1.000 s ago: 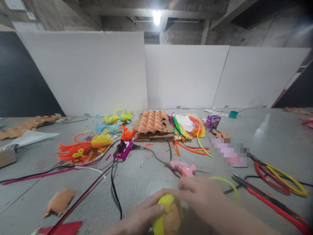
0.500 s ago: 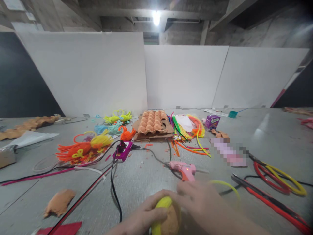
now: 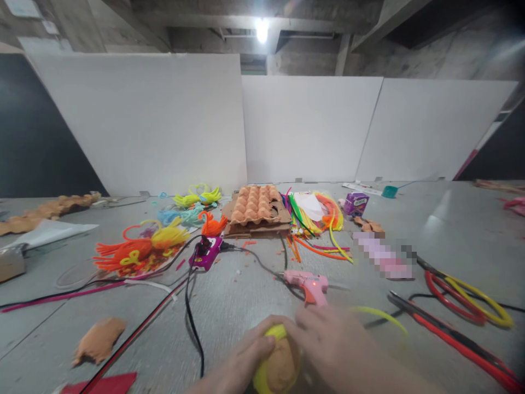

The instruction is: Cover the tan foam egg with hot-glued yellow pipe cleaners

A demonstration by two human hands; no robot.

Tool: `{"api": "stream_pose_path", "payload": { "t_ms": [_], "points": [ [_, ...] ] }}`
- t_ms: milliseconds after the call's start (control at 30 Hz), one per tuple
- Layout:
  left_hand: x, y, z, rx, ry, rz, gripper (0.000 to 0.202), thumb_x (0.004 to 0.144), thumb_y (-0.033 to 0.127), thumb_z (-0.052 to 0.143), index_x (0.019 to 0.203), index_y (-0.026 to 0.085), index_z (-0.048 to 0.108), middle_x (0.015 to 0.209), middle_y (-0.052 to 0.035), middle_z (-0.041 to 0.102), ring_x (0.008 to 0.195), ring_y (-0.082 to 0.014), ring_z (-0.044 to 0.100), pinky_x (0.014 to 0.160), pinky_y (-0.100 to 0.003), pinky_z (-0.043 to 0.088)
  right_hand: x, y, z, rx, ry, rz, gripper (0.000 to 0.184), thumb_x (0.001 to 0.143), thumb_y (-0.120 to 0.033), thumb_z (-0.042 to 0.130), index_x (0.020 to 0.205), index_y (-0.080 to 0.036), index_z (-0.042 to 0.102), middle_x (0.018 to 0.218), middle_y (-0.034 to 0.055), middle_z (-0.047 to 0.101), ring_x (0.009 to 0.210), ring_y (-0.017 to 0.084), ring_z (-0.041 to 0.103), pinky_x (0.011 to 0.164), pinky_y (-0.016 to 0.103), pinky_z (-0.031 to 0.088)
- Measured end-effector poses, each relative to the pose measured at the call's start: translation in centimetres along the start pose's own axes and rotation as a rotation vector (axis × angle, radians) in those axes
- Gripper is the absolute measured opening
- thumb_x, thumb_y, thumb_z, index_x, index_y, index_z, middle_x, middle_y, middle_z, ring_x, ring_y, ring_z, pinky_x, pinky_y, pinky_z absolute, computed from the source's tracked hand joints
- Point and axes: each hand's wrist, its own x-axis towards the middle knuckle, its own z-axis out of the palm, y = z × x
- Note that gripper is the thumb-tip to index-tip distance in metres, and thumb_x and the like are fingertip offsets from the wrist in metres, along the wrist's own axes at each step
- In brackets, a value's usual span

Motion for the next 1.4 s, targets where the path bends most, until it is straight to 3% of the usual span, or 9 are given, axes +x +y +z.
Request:
{"api": "stream_pose_path", "payload": {
  "t_ms": [167, 300, 500, 700, 900, 1000, 1100, 1267, 1400],
  "points": [
    [0.0, 0.4, 0.0, 0.002, -0.016, -0.006, 0.028, 0.095, 0.028, 0.042, 0.115, 0.018, 0.060, 0.112, -0.0081, 0.061, 0.110, -0.0280, 0.051, 0.101, -0.043, 0.031, -0.1, -0.1, 0.4, 0.009, -0.032, -0.011, 0.015, 0.081, -0.014, 0.067, 0.095, -0.016, 0.062, 0.073, -0.0011, 0.064, 0.063, 0.016, 0.053, 0.060, 0.029, 0.041],
    [0.1, 0.2, 0.1, -0.089, -0.008, -0.015, 0.024, 0.096, 0.027, 0.046, 0.112, 0.018, 0.062, 0.114, -0.0076, 0.061, 0.113, -0.0274, 0.052, 0.102, -0.044, 0.034, -0.1, 0.0, 0.5, 0.032, -0.040, 0.003, 0.017, 0.081, -0.015, 0.068, 0.097, -0.016, 0.062, 0.073, -0.0012, 0.064, 0.063, 0.015, 0.054, 0.057, 0.027, 0.040],
    [0.1, 0.2, 0.4, -0.222, -0.063, -0.068, 0.029, 0.093, 0.028, 0.059, 0.120, 0.017, 0.055, 0.121, -0.0085, 0.060, 0.098, -0.0236, 0.064, 0.080, -0.043, 0.055, -0.1, 0.0, 0.3, 0.048, -0.060, 0.001, 0.015, 0.086, -0.016, 0.062, 0.101, -0.014, 0.063, 0.076, 0.0009, 0.066, 0.066, 0.016, 0.057, 0.060, 0.028, 0.043],
    [0.1, 0.1, 0.2, -0.273, -0.100, -0.073, 0.029, 0.093, 0.028, 0.059, 0.119, 0.017, 0.056, 0.120, -0.0082, 0.060, 0.099, -0.0239, 0.063, 0.082, -0.043, 0.054, 0.0, -0.3, 0.2, 0.074, -0.057, 0.010, 0.009, 0.087, -0.017, 0.061, 0.096, -0.016, 0.064, 0.075, 0.0005, 0.066, 0.065, 0.016, 0.058, 0.061, 0.028, 0.045],
    [0.0, -0.6, 0.4, -0.374, -0.094, -0.056, 0.040, 0.083, 0.037, 0.067, 0.119, 0.022, 0.058, 0.109, -0.0044, 0.063, 0.102, -0.0259, 0.058, 0.095, -0.043, 0.037, 0.0, -0.2, 0.2, 0.145, -0.055, 0.110, 0.025, 0.086, -0.005, 0.050, 0.105, -0.017, 0.059, 0.081, 0.0015, 0.065, 0.070, 0.016, 0.058, 0.062, 0.026, 0.048],
    [0.0, -1.1, 0.5, -0.513, -0.082, -0.046, 0.048, 0.083, 0.033, 0.066, 0.128, 0.023, 0.052, 0.109, -0.0053, 0.062, 0.097, -0.0225, 0.058, 0.092, -0.040, 0.036, 0.2, 0.1, -0.1, 0.168, -0.094, 0.187, 0.028, 0.081, 0.002, 0.045, 0.097, -0.017, 0.059, 0.086, 0.0031, 0.064, 0.071, 0.016, 0.059, 0.063, 0.026, 0.050],
    [0.0, -1.5, 0.4, -0.603, -0.055, -0.043, 0.048, 0.082, 0.026, 0.067, 0.127, 0.024, 0.052, 0.110, -0.0053, 0.062, 0.102, -0.0213, 0.057, 0.088, -0.035, 0.037, 0.5, 0.4, -0.4, 0.125, -0.111, 0.160, 0.025, 0.081, 0.003, 0.046, 0.091, -0.015, 0.060, 0.085, 0.0043, 0.064, 0.069, 0.016, 0.060, 0.061, 0.027, 0.051],
    [-0.2, -1.8, 0.4, -0.617, -0.033, -0.029, 0.050, 0.080, 0.027, 0.072, 0.127, 0.025, 0.054, 0.109, -0.0054, 0.063, 0.102, -0.0213, 0.058, 0.085, -0.032, 0.038, 0.5, 0.3, -0.7, 0.068, -0.107, 0.145, 0.018, 0.080, -0.001, 0.055, 0.088, -0.016, 0.062, 0.079, 0.0034, 0.065, 0.064, 0.018, 0.060, 0.055, 0.029, 0.050],
    [-0.1, -1.8, 0.6, -0.622, -0.020, 0.012, 0.055, 0.076, 0.026, 0.077, 0.127, 0.027, 0.054, 0.112, -0.0061, 0.064, 0.099, -0.0208, 0.059, 0.083, -0.032, 0.039, 0.2, -0.1, -0.8, 0.166, -0.066, 0.169, 0.021, 0.080, 0.001, 0.054, 0.087, -0.017, 0.062, 0.082, 0.0031, 0.065, 0.066, 0.015, 0.060, 0.057, 0.025, 0.050]
  ]
}}
